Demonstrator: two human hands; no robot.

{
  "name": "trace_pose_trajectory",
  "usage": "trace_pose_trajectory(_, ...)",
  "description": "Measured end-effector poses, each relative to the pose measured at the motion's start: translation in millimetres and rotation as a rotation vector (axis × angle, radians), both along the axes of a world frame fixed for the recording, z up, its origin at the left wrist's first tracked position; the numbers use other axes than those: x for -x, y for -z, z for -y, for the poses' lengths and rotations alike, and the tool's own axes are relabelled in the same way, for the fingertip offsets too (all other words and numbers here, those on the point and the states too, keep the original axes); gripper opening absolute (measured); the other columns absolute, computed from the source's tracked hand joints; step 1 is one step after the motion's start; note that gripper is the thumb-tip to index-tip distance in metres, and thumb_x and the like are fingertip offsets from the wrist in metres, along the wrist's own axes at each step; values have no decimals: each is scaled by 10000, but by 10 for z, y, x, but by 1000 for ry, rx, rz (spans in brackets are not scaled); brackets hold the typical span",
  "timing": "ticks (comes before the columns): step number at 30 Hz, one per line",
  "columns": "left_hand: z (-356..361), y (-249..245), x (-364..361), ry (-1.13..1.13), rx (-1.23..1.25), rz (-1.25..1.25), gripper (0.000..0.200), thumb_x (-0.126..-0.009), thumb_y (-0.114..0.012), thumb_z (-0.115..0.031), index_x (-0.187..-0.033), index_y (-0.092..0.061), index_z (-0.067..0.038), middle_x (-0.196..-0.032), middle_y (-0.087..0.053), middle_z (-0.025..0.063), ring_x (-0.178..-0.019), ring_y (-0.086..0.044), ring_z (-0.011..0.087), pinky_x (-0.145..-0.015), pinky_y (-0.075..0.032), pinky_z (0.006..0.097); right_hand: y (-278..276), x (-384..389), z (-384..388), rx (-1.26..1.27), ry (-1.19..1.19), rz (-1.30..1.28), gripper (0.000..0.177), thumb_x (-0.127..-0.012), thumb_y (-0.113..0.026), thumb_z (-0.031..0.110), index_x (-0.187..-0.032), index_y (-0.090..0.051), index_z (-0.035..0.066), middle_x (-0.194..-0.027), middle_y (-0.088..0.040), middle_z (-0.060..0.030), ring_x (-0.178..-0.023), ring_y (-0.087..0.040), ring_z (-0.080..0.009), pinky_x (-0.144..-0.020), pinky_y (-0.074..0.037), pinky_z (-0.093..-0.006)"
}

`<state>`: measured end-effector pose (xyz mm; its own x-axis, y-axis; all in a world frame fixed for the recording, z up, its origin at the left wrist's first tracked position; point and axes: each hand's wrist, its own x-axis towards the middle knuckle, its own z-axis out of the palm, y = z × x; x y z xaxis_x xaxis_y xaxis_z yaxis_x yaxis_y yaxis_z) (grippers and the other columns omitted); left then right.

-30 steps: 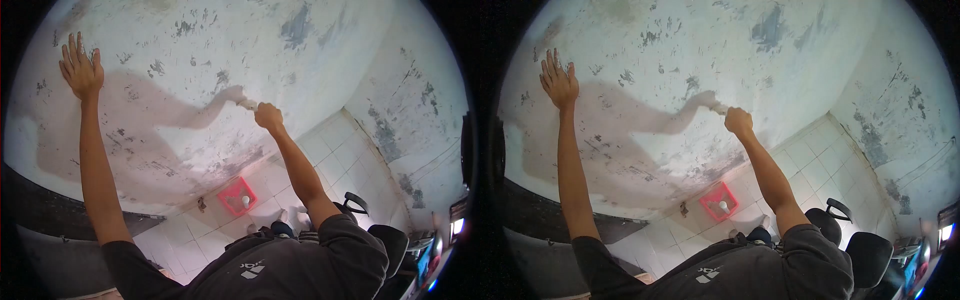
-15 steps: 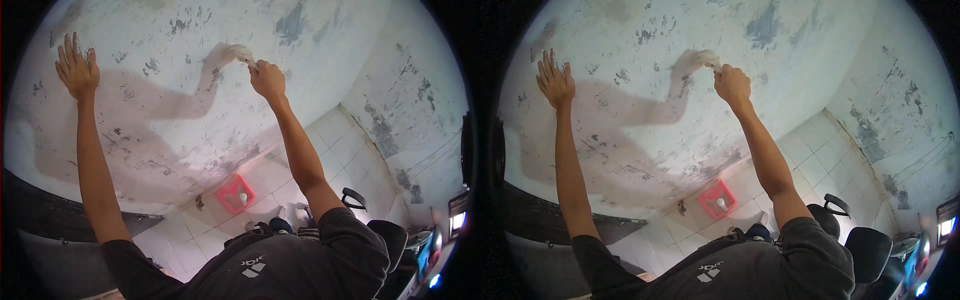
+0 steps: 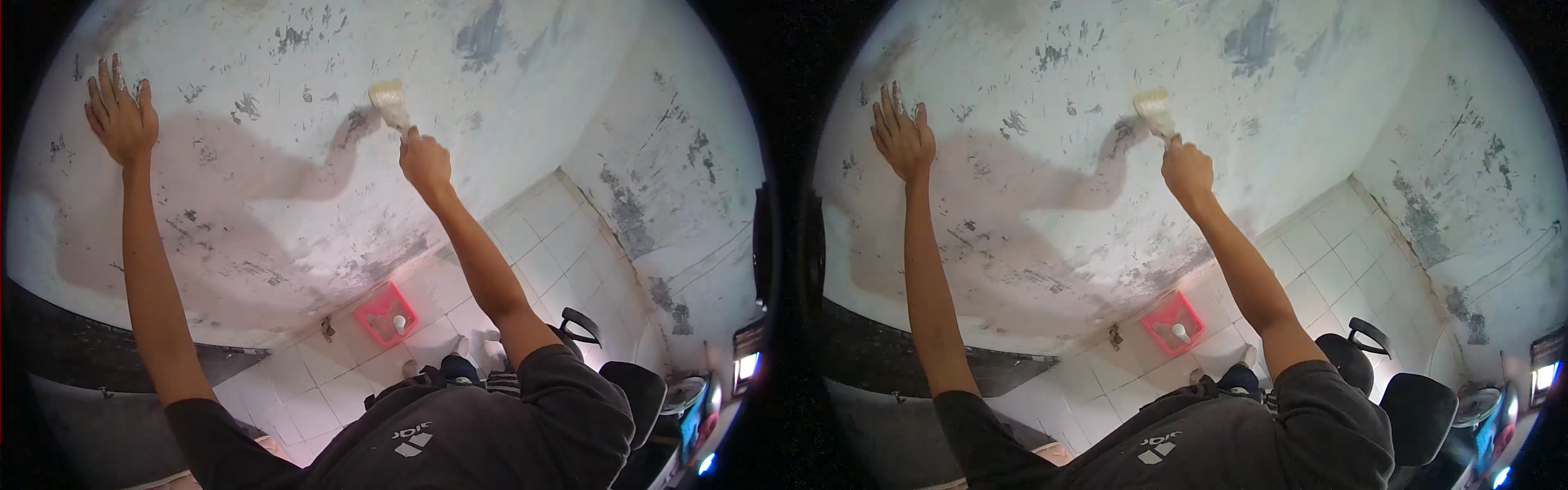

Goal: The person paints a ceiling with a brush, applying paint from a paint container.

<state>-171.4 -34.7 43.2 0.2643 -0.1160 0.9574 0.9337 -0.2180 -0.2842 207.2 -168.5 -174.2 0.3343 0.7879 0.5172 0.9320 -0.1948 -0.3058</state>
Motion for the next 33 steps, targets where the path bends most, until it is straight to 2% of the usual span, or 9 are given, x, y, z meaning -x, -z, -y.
trace_pose_trajectory(2, -8, -6, -1, 7, -11, -11, 533, -940, -439, -402, -1434, -339, -229, -1488, -320, 5, -1348, -315, 303, -1087, -240, 512, 203, 31, 26, 143, 1, -72, 291, -891, -494, 186, -1096, -562, -9, -781, -650, -193, -686, -663, -348, -632, -526, -442)
trace_pose_trajectory(8, -27, 1, 0, 9, -32, -29, 535, -937, -453, -390, -1431, -345, -217, -1481, -329, 23, -1339, -327, 322, -1078, -256, 516, 655, 30, 37, 397, -4, -135, 190, -863, -480, 116, -949, -616, 15, -876, -670, -181, -780, -677, -332, -691, -539, -431)
trace_pose_trajectory(15, -6, -8, -2, 1, -39, -31, 530, -939, -453, -384, -1426, -354, -202, -1481, -331, 24, -1336, -333, 317, -1072, -267, 513, 1140, -123, 118, 560, -42, -108, 179, -821, -540, 121, -946, -646, 48, -926, -677, -158, -843, -678, -307, -735, -540, -402)
trace_pose_trajectory(18, 26, -11, -25, 13, -42, -29, 529, -942, -446, -384, -1428, -349, -201, -1486, -324, 20, -1337, -332, 314, -1076, -267, 507, 1298, -213, 194, 616, -44, -108, 195, -803, -567, 130, -964, -650, 58, -942, -676, -156, -871, -674, -304, -759, -532, -409)
trace_pose_trajectory(20, 38, -20, -26, 5, -46, -28, 527, -943, -445, -384, -1427, -353, -198, -1486, -325, 19, -1336, -335, 313, -1075, -269, 506, 1296, -248, 200, 579, -48, -133, 235, -849, -515, 209, -946, -642, 38, -907, -668, -182, -851, -666, -337, -764, -518, -455)
trace_pose_trajectory(24, 29, -20, -21, 0, -37, -19, 522, -941, -446, -387, -1419, -369, -193, -1484, -331, 14, -1330, -346, 312, -1069, -276, 511, 893, -239, 85, 477, -28, -121, 253, -859, -506, 238, -935, -640, 37, -895, -661, -198, -838, -658, -350, -745, -511, -473)
trace_pose_trajectory(26, 36, -12, -36, 9, -39, -14, 518, -942, -443, -387, -1417, -374, -194, -1485, -331, 11, -1332, -344, 309, -1069, -274, 512, 601, -241, 24, 268, -8, -140, 256, -862, -514, 263, -904, -641, 46, -878, -657, -193, -824, -644, -369, -727, -502, -489)
trace_pose_trajectory(31, 54, -16, -18, 44, -26, -10, 513, -945, -432, -388, -1420, -371, -204, -1496, -312, 1, -1350, -313, 299, -1083, -251, 509, -79, -217, 57, 100, -10, -134, 216, -852, -553, 240, -880, -640, 44, -826, -660, -181, -774, -652, -360, -696, -510, -469)
trace_pose_trajectory(33, 88, -12, -21, -46, 27, -22, 553, -962, -412, -376, -1450, -298, -141, -1518, -258, 12, -1369, -273, 292, -1098, -225, 498, -201, -236, 25, -33, -37, -111, 222, -850, -562, 254, -854, -633, 43, -787, -649, -185, -737, -639, -368, -669, -496, -484)
